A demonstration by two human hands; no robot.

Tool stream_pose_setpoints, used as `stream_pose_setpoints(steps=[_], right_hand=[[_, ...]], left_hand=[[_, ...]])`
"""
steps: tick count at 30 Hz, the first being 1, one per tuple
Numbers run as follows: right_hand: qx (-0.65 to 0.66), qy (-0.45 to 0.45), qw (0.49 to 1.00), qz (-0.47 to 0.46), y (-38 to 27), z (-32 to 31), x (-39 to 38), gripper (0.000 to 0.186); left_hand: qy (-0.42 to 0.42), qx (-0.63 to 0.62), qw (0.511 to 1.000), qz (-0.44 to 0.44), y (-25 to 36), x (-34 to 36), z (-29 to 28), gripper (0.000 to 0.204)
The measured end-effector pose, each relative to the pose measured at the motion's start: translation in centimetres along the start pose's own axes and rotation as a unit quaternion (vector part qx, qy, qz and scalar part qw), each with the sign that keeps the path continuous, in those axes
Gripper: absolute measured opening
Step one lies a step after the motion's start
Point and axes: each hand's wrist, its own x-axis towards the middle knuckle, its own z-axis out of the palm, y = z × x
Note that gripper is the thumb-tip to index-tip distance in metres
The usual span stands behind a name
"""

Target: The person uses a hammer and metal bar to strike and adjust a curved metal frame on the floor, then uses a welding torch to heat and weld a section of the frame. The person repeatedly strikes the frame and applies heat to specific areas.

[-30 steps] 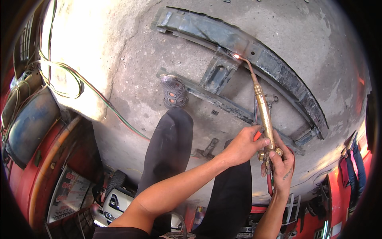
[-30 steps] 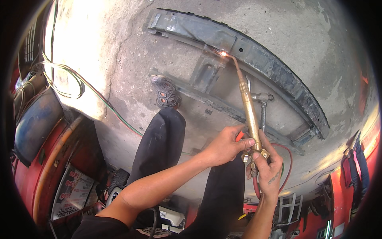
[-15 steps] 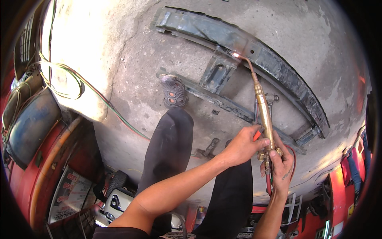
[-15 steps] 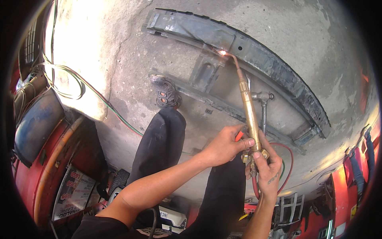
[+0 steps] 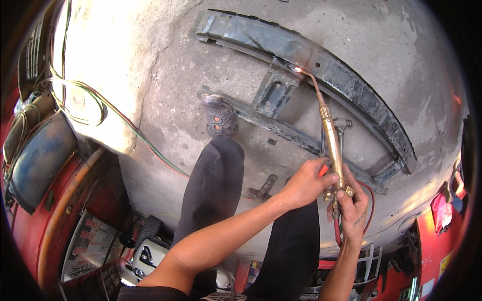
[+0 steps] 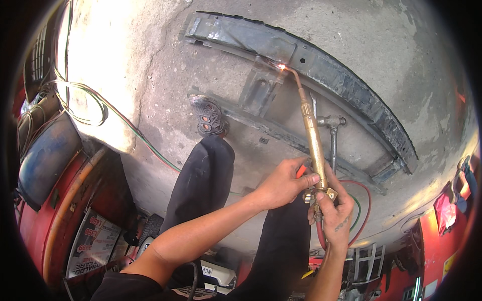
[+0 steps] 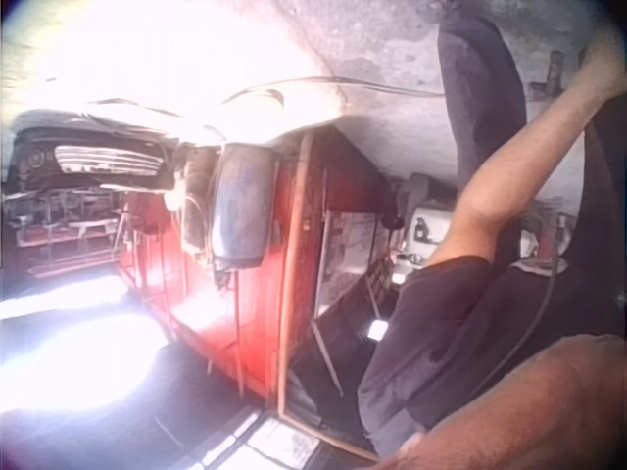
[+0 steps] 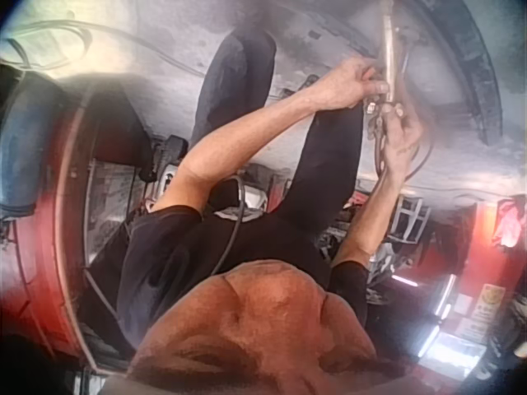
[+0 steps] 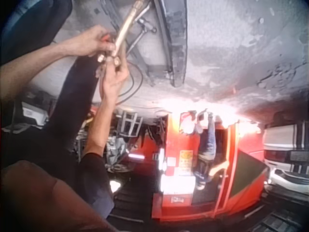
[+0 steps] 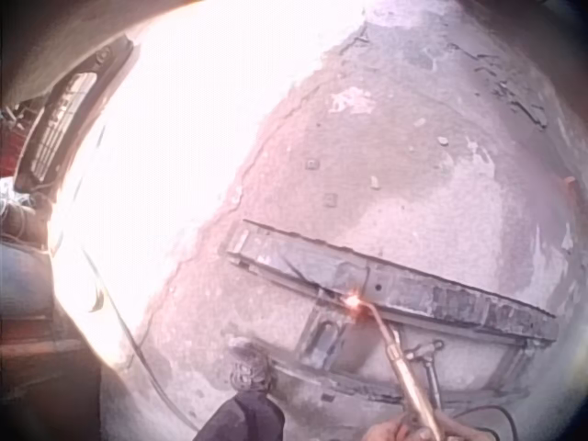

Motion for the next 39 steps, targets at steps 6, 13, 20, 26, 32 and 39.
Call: stream_pose_setpoints(steps=[6, 13, 20, 26, 32, 39], right_hand=[[0.025, 0.018, 0.999, 0.014, -0.21, 0.24, -0.08, 0.053], [0.021, 0.020, 1.000, 0.004, 0.36, 0.28, -0.10, 0.052], [0.019, 0.016, 1.000, 0.002, 0.51, 0.35, -0.09, 0.051], [0.014, 0.018, 1.000, 0.002, 0.31, 0.52, -0.13, 0.052], [0.019, 0.009, 1.000, -0.007, 0.40, 0.60, -0.08, 0.054], [0.020, 0.011, 1.000, 0.001, 0.38, 0.56, -0.25, 0.052]], left_hand=[[-0.004, 0.003, 1.000, -0.017, 0.02, -0.01, -0.13, 0.038], [0.000, -0.002, 1.000, -0.017, 0.10, -0.13, -0.22, 0.036], [0.000, -0.006, 1.000, -0.018, 0.05, -0.21, -0.28, 0.034], [0.001, -0.010, 1.000, -0.009, -0.26, -0.13, -0.35, 0.033], [0.004, -0.007, 1.000, -0.012, -0.29, -0.13, -0.39, 0.032], [0.015, -0.002, 1.000, -0.002, -0.10, -0.34, -0.38, 0.028]])
